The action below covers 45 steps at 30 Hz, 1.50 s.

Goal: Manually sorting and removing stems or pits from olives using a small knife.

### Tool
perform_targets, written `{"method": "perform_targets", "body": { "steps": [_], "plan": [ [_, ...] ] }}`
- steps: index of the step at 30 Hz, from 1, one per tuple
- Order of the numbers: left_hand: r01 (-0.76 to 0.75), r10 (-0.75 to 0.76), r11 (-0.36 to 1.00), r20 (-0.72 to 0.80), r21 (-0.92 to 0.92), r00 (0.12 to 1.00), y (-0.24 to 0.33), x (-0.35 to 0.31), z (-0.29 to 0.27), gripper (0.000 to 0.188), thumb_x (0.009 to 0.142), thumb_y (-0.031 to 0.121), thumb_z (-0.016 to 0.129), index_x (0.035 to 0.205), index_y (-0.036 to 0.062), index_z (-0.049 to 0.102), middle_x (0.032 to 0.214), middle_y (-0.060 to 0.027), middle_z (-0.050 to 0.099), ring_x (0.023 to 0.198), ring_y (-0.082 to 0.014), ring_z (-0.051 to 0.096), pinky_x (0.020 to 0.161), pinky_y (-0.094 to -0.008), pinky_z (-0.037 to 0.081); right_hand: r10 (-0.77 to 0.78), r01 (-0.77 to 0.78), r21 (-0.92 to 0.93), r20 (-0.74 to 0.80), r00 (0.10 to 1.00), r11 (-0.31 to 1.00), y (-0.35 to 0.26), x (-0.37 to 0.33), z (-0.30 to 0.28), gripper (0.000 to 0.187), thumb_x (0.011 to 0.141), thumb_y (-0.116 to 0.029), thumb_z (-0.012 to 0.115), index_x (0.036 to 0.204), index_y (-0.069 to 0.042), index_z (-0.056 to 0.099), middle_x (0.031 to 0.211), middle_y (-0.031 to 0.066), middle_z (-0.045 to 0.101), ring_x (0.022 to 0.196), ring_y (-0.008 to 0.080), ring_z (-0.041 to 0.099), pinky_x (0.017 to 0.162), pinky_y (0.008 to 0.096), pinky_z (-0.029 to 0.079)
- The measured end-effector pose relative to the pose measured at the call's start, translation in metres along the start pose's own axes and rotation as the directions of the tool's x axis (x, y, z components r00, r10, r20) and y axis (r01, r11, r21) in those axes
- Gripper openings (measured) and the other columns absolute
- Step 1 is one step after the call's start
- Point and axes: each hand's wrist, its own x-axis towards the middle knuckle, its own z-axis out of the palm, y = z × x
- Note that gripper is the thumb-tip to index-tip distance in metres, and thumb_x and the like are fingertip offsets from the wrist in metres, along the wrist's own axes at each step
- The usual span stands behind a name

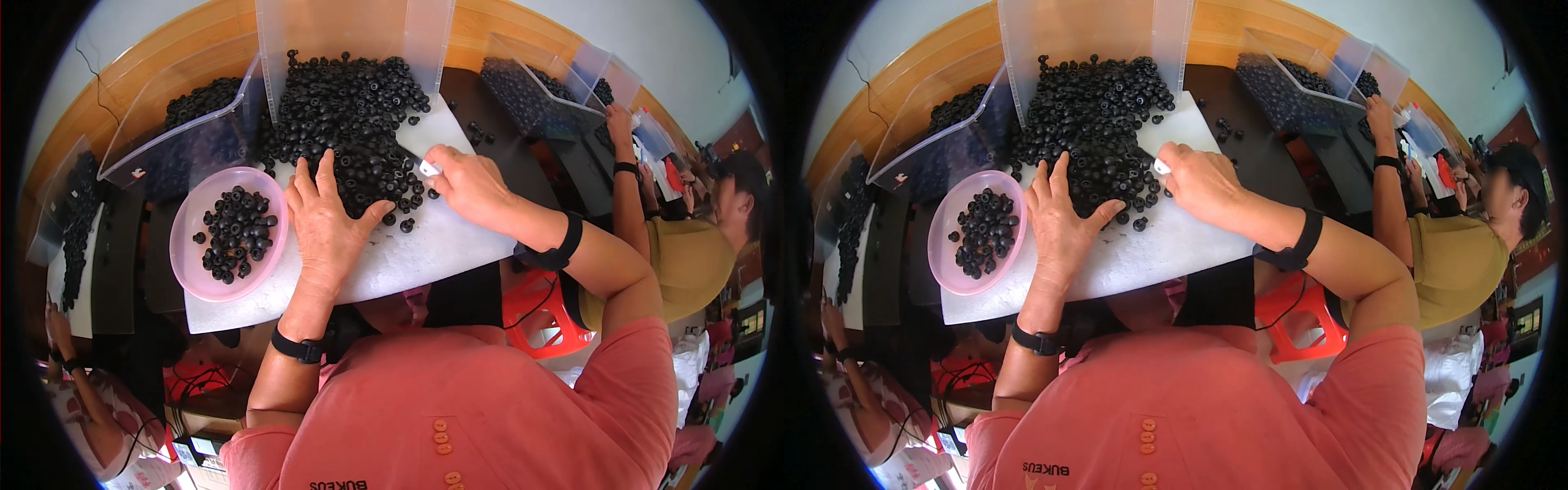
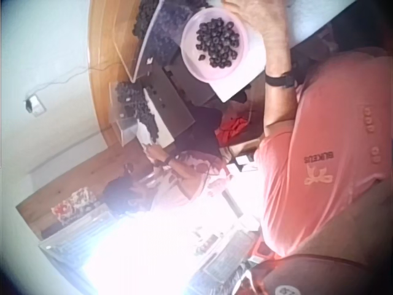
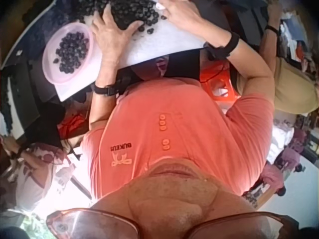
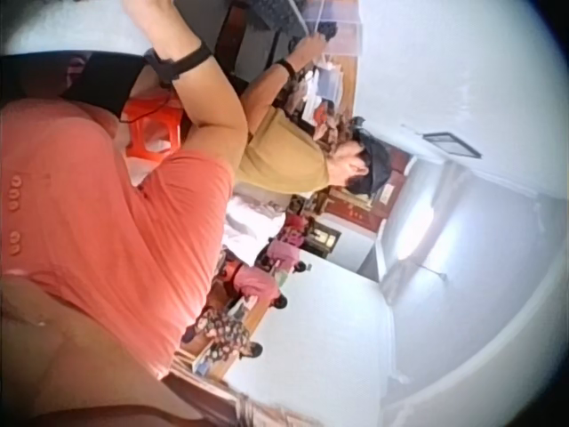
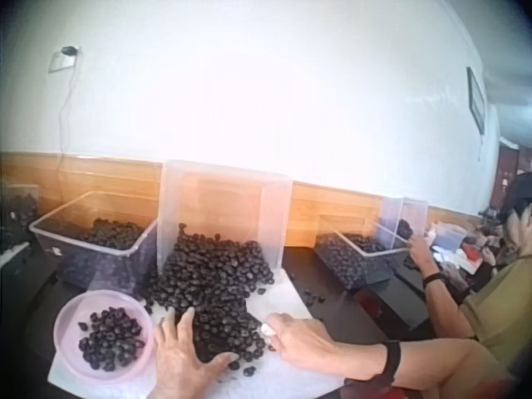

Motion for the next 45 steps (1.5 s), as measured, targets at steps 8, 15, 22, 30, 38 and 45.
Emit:
{"method": "perform_targets", "body": {
  "steps": [8,15,22,30,38,45],
  "plan": [
    [-0.002,0.002,1.0,0.009,0.023,1.0,0.0,0.0,0.0,0.108,0.068,0.05,0.092,0.152,0.0036,0.042,0.151,-0.0344,0.037,0.138,-0.0497,0.037,0.115,-0.0555,0.036,0.323,-0.32,-0.078,0.041,0.945,0.944,0.062,0.025,0.003,0.025,0.092,-0.019,0.067,0.107,-0.001,0.058,0.102,0.0238,0.072,0.096,0.045,0.069,0.082,0.0536,0.053],
    [-0.015,0.015,1.0,0.004,0.019,1.0,0.001,0.001,-0.001,0.107,0.068,0.047,0.092,0.15,-0.0003,0.043,0.149,-0.0381,0.038,0.136,-0.0523,0.037,0.114,-0.0571,0.036,0.211,-0.211,-0.001,0.086,0.974,0.977,0.046,0.04,0.014,0.025,0.092,-0.02,0.068,0.107,-0.002,0.06,0.102,0.0224,0.072,0.098,0.0437,0.068,0.084,0.0526,0.053],
    [-0.038,0.038,0.999,-0.023,-0.006,0.999,0.0,-0.001,-0.001,0.105,0.068,0.044,0.093,0.149,-0.0008,0.044,0.149,-0.0383,0.039,0.135,-0.0523,0.038,0.114,-0.0569,0.036,0.168,-0.17,0.024,0.074,0.983,0.985,0.03,0.018,0.013,0.027,0.09,-0.018,0.069,0.107,-0.001,0.059,0.106,0.0231,0.071,0.1,0.0427,0.068,0.085,0.0515,0.052],
    [-0.063,0.064,0.998,-0.029,0.032,0.998,0.0,-0.002,-0.001,0.105,0.067,0.044,0.093,0.149,-0.0006,0.045,0.148,-0.0384,0.04,0.134,-0.0526,0.039,0.113,-0.0573,0.036,0.242,-0.252,0.033,0.193,0.951,0.967,-0.005,0.004,0.003,0.032,0.089,-0.018,0.07,0.113,-0.002,0.058,0.097,0.0217,0.072,0.093,0.0408,0.07,0.081,0.0497,0.053],
    [-0.117,0.12,0.992,-0.047,0.052,0.992,-0.004,-0.003,0.003,0.103,0.069,0.049,0.09,0.148,0.0003,0.046,0.148,-0.0387,0.04,0.134,-0.0526,0.039,0.112,-0.0578,0.037,0.279,-0.299,0.233,0.114,0.953,0.925,-0.003,-0.01,0.007,0.04,0.087,-0.017,0.07,0.123,-0.006,0.057,0.087,0.0205,0.072,0.084,0.0383,0.071,0.076,0.0482,0.053],
    [-0.094,0.094,0.995,-0.027,0.028,0.995,-0.003,-0.003,0.003,0.099,0.075,0.053,0.087,0.151,0.0046,0.046,0.151,-0.0331,0.04,0.138,-0.0479,0.039,0.114,-0.0541,0.037,0.4,-0.184,0.783,-0.09,0.912,0.595,0.02,-0.043,0.017,0.04,0.09,-0.006,0.072,0.129,-0.003,0.061,0.08,0.0056,0.064,0.068,0.016,0.064,0.063,0.0326,0.049]
  ]
}}
